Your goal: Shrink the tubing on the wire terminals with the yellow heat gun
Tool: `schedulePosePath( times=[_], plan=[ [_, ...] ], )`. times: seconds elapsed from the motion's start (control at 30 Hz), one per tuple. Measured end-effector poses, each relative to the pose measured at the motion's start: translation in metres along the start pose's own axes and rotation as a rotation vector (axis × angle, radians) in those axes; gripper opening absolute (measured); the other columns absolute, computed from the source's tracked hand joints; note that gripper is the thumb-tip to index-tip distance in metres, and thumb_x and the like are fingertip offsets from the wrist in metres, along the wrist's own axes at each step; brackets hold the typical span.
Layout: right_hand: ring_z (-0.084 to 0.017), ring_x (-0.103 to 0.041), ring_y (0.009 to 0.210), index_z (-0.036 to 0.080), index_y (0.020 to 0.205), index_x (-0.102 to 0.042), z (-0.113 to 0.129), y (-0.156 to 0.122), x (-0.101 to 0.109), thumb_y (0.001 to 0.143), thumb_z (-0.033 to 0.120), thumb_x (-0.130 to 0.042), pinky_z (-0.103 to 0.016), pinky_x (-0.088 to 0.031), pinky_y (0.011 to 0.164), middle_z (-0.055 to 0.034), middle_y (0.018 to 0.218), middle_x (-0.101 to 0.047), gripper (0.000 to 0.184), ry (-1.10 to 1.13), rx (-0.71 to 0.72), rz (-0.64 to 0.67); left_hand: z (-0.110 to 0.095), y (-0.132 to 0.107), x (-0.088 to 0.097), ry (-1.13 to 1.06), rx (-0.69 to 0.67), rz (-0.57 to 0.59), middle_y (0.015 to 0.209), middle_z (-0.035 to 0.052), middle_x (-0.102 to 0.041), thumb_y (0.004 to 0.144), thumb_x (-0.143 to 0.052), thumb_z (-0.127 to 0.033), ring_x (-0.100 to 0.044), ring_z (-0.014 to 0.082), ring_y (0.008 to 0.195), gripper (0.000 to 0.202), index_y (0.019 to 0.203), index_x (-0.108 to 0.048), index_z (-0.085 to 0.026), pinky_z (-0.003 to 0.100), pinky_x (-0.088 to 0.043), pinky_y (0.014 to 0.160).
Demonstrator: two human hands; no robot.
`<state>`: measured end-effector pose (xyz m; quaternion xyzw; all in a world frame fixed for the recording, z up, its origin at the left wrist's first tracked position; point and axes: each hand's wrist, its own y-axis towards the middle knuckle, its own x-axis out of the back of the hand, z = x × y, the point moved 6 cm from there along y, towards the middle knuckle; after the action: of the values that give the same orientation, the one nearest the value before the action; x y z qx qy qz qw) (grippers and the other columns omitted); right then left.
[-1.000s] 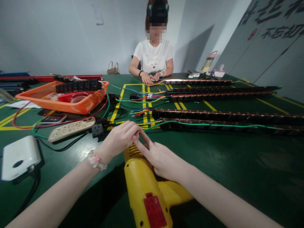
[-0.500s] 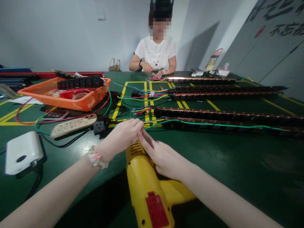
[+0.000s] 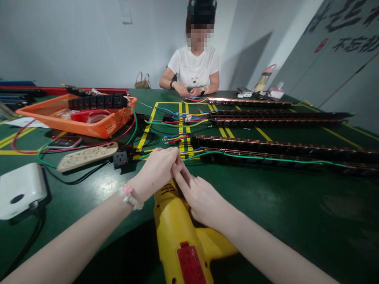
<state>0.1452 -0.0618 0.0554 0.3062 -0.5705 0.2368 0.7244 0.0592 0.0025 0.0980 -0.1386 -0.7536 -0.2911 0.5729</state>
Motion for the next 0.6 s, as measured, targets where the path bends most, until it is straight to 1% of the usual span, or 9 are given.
schedulePosePath(
  times=[0.17, 0.3, 0.4, 0.6],
  plan=[
    [-0.035, -0.046, 0.117, 0.013, 0.138, 0.032, -0.0026, -0.0002, -0.0011, 0.054, -0.004, -0.047, -0.044, -0.046, 0.080, -0.0307, 0.150, -0.003, 0.117, -0.005, -0.037, -0.002, -0.0034, 0.0042, 0.0007, -0.066, 0.025, -0.038, 0.074, 0.0025, -0.064, 0.081, -0.053, -0.014, -0.060, 0.0171, 0.067, 0.005, 0.076, -0.052, -0.016, 0.029, -0.043, 0.062],
    [-0.036, -0.047, 0.115, 0.011, 0.138, 0.032, -0.0012, -0.0007, 0.0004, 0.054, -0.005, -0.046, -0.045, -0.045, 0.081, -0.0314, 0.148, -0.012, 0.116, -0.016, -0.030, -0.004, -0.0033, 0.0035, 0.0015, -0.104, 0.044, -0.044, 0.073, 0.0019, -0.063, 0.080, -0.054, -0.015, -0.059, 0.0165, 0.066, 0.005, 0.076, -0.052, -0.016, 0.028, -0.043, 0.061],
    [-0.036, -0.048, 0.114, 0.011, 0.140, 0.029, -0.0004, -0.0009, 0.0014, 0.054, -0.004, -0.045, -0.045, -0.045, 0.082, -0.0306, 0.148, -0.012, 0.115, -0.008, -0.027, -0.016, -0.0034, 0.0022, 0.0025, -0.115, 0.046, -0.057, 0.073, 0.0018, -0.063, 0.080, -0.054, -0.014, -0.059, 0.0162, 0.066, 0.006, 0.076, -0.052, -0.016, 0.028, -0.043, 0.060],
    [-0.037, -0.038, 0.125, 0.013, 0.140, 0.030, -0.0006, -0.0009, 0.0013, 0.054, -0.004, -0.045, -0.046, -0.045, 0.083, -0.0282, 0.149, -0.013, 0.115, 0.026, -0.027, -0.030, -0.0025, 0.0000, -0.0008, -0.106, 0.051, -0.083, 0.072, 0.0023, -0.063, 0.080, -0.054, -0.015, -0.059, 0.0168, 0.065, 0.006, 0.075, -0.051, -0.017, 0.028, -0.043, 0.060]
  ],
)
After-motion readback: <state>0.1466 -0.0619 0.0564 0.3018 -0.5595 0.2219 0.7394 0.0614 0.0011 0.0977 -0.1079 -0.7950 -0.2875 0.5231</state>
